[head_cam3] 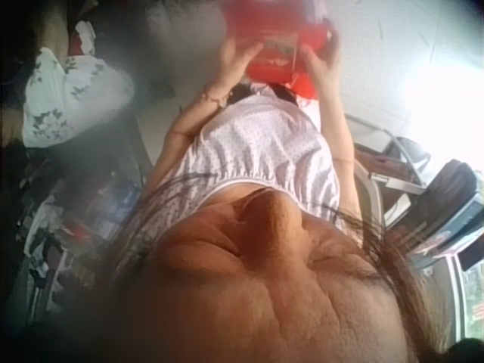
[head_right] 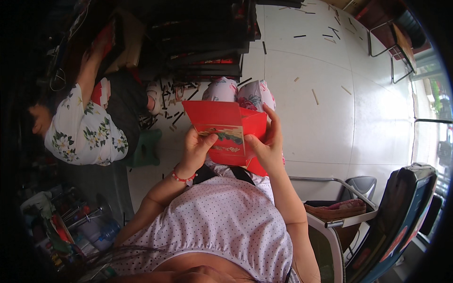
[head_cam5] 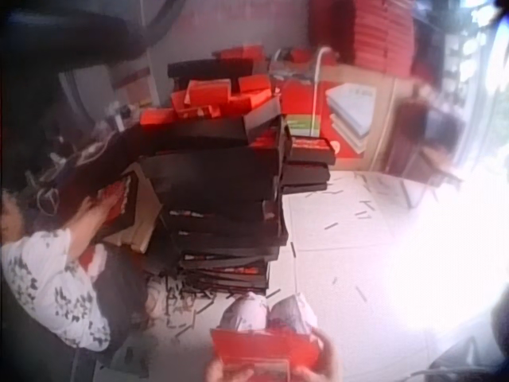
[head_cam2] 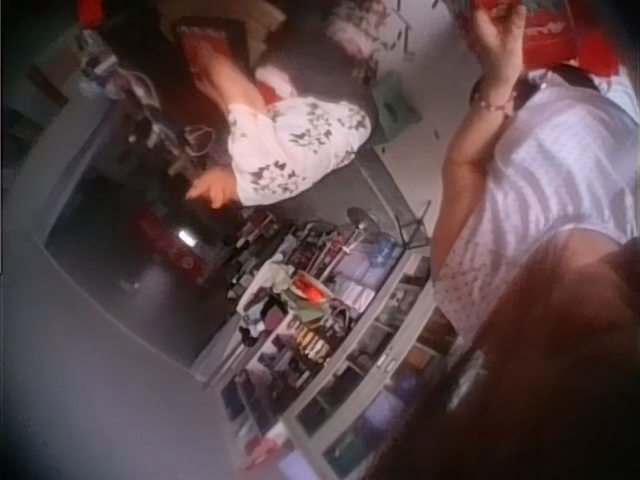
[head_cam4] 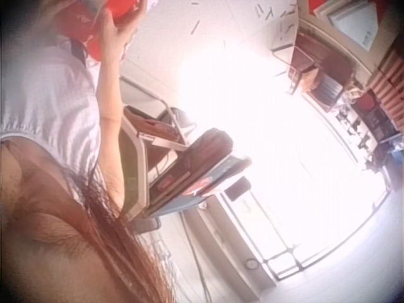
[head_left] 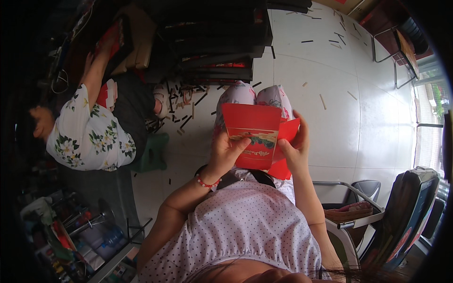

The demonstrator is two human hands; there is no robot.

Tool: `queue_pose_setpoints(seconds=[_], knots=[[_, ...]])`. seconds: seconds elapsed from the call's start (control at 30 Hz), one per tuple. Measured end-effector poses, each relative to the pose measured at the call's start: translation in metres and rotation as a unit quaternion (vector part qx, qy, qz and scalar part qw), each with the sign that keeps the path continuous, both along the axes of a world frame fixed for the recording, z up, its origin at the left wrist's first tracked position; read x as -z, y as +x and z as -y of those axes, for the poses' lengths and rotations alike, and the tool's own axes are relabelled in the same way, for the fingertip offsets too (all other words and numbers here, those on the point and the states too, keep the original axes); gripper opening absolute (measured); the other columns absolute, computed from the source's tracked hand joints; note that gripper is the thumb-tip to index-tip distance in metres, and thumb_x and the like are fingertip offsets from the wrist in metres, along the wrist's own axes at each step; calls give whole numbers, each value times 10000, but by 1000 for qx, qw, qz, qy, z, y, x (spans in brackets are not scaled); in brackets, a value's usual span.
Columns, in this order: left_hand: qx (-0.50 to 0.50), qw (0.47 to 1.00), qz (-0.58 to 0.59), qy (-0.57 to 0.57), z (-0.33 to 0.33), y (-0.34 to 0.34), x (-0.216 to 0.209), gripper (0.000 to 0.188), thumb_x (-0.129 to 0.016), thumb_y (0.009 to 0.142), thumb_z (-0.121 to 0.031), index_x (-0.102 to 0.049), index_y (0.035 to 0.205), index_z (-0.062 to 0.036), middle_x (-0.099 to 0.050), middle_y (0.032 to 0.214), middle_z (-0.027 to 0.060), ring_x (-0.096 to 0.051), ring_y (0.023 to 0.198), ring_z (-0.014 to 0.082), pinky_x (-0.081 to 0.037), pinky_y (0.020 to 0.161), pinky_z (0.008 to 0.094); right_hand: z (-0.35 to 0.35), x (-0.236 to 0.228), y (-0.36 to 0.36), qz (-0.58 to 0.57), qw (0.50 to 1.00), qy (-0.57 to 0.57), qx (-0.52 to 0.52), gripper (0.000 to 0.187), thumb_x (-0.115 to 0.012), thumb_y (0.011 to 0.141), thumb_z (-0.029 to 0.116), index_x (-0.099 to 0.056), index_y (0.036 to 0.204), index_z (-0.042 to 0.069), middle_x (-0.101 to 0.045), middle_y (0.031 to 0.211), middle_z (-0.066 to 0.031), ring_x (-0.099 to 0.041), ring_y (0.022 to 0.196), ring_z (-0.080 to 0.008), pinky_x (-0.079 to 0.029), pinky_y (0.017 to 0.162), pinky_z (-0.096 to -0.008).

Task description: The person assembles cardboard boxes by hand, folding the tabs and sides of several red and white boxes into shape before placing them into a pile on a desk.

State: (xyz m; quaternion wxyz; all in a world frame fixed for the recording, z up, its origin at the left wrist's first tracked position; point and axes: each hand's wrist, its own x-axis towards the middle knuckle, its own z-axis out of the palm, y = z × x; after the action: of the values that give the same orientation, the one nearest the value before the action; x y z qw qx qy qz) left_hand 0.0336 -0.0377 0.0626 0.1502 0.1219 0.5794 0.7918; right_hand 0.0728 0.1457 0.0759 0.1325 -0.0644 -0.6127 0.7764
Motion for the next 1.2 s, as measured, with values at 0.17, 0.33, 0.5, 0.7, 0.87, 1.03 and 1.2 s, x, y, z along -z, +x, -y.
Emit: queue_pose_setpoints(seconds=[0.17,0.33,0.5,0.7,0.87,1.03,1.2], knots=[[-58,994,-75,-49,-3,-8,-2,430,-645,853,-132,-441,1209,-3,-560,1088,101,-546,999,175,-442,862,312,-3,-2,-6,-74,986,149,-19,1070,-801,699,241,-63,1449,47,-473,1254,-172,-503,1133,-272,-400,957,-388],[-68,978,-135,-145,4,-13,1,496,-616,867,-127,-377,1281,5,-476,1215,156,-482,1123,246,-402,928,355,6,-3,-8,-67,963,261,-15,968,-795,681,175,-193,1427,36,-454,1272,-205,-499,1131,-322,-414,940,-406],[-64,981,-179,-36,-2,-8,3,642,-623,852,-130,-279,1385,-29,-357,1362,225,-379,1262,349,-328,1021,416,7,-6,-20,-161,940,298,-33,865,-768,682,111,-294,1406,96,-431,1302,-232,-486,1148,-369,-422,929,-429],[9,941,-328,-82,19,-37,-26,680,-658,835,-232,-304,1390,-59,-350,1380,227,-365,1275,359,-328,1021,429,0,-26,-19,-181,945,266,-64,720,-759,709,158,-423,1345,133,-396,1342,-232,-458,1191,-377,-412,941,-447],[12,942,-301,-148,22,-35,-42,659,-677,809,-363,-429,1299,0,-402,1349,213,-422,1233,329,-350,999,408,-2,-25,-14,-124,957,255,-64,570,-691,794,286,-491,1270,46,-365,1373,-213,-402,1245,-352,-326,1014,-434],[1,938,-303,-168,18,-28,-44,696,-687,811,-349,-384,1309,31,-381,1351,184,-424,1227,300,-340,1008,385,-2,-19,-2,-22,983,158,-93,539,-606,871,323,-459,1275,-4,-424,1328,-160,-409,1234,-278,-307,1021,-376],[-7,921,-336,-199,16,-32,-44,653,-699,803,-312,-403,1281,20,-429,1308,181,-448,1193,304,-352,992,388,9,-15,1,13,997,28,-76,526,-527,933,284,-364,1332,-16,-474,1277,-98,-442,1179,-178,-345,985,-311]])
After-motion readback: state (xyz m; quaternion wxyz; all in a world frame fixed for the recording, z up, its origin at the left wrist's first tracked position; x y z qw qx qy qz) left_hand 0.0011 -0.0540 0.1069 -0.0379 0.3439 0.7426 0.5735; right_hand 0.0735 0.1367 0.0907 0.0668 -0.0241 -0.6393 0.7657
